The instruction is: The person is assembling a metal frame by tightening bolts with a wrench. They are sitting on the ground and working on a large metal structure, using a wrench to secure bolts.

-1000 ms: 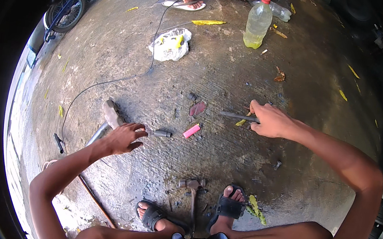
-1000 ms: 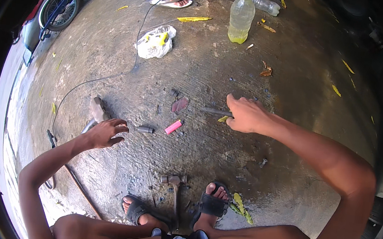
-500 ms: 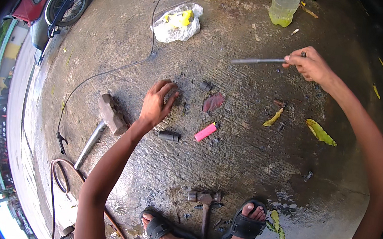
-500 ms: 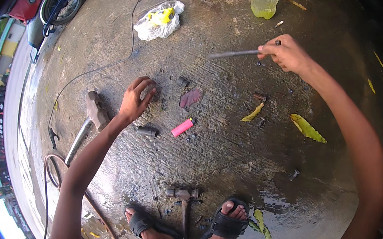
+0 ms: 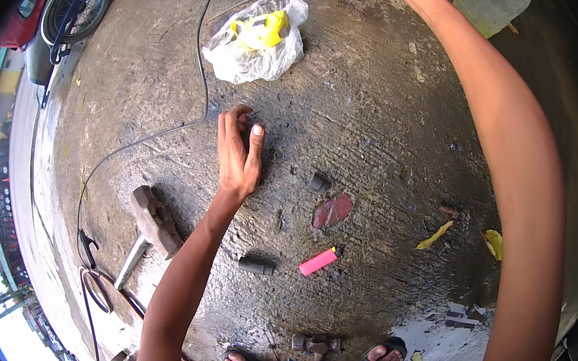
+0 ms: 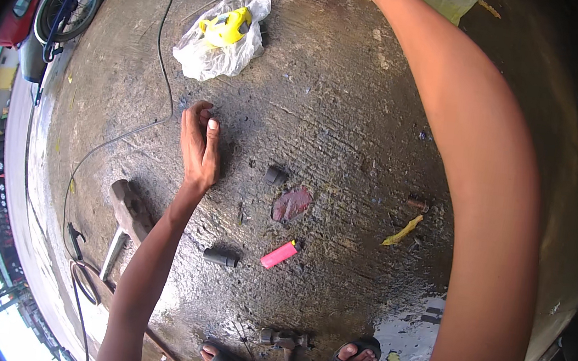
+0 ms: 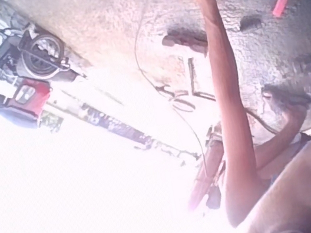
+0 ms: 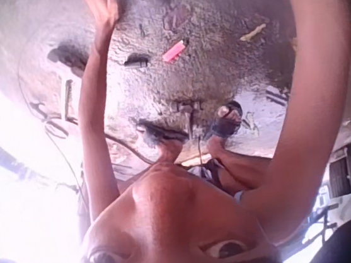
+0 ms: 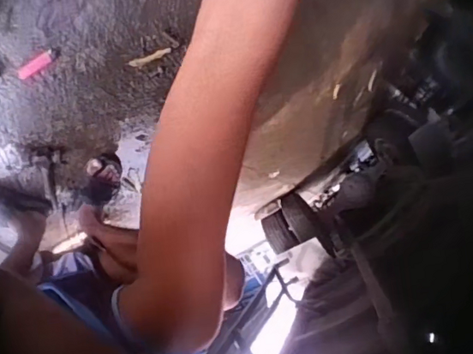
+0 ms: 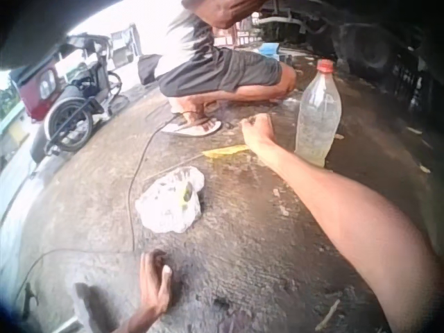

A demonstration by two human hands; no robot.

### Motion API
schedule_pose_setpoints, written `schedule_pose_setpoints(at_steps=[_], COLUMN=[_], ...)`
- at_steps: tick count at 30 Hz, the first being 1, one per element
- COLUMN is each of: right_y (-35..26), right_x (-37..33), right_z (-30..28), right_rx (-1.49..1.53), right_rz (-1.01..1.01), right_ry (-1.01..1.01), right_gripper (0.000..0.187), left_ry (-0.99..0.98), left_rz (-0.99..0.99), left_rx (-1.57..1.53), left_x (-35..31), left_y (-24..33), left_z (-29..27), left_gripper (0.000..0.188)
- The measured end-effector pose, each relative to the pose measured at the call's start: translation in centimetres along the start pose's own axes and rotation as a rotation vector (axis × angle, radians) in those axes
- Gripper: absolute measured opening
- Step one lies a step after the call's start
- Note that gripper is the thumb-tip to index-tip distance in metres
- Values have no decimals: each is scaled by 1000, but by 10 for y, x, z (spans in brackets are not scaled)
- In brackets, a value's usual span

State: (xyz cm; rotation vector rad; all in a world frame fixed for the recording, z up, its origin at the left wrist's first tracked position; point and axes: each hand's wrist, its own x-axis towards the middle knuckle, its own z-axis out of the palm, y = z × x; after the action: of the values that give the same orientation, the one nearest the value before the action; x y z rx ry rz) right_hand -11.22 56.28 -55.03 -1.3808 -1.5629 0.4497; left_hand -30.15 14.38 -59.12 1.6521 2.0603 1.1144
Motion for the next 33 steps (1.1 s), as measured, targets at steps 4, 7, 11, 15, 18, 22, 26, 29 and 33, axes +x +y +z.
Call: schedule_pose_setpoints(at_steps=[4,7,11,15,18,22,26,29,33], right_y=[-2,-22,-123,-134,-139,-105,-124,-181,-184], right_x=[50,45,6,-24,-43,-43,-44,-88,-71], right_z=[39,44,-51,-113,-99,-28,-39,-126,-167], right_rx=[-90,-265,-631,-408,-270,-39,-179,-338,-294], right_rz=[35,15,-219,-533,-600,-592,-653,-767,-526], right_ry=[35,-89,-366,-215,-229,-186,-284,-335,-452], right_gripper=[37,40,42,32,21,18,18,24,30], left_ry=[-26,-3,18,2,2,8,37,46,45], left_rz=[-54,-62,-51,-57,-54,-76,-60,-82,-91], left_rx=[-21,-47,-61,-109,-62,-45,-106,-105,-52], left_x=[2,-1,0,4,2,-1,4,4,-1], left_y=[0,-8,-11,-6,-9,-8,-6,-3,-6], left_z=[-3,-6,-12,-7,-6,-8,-4,-6,-10], left_gripper=[50,53,55,56,55,54,50,48,47])
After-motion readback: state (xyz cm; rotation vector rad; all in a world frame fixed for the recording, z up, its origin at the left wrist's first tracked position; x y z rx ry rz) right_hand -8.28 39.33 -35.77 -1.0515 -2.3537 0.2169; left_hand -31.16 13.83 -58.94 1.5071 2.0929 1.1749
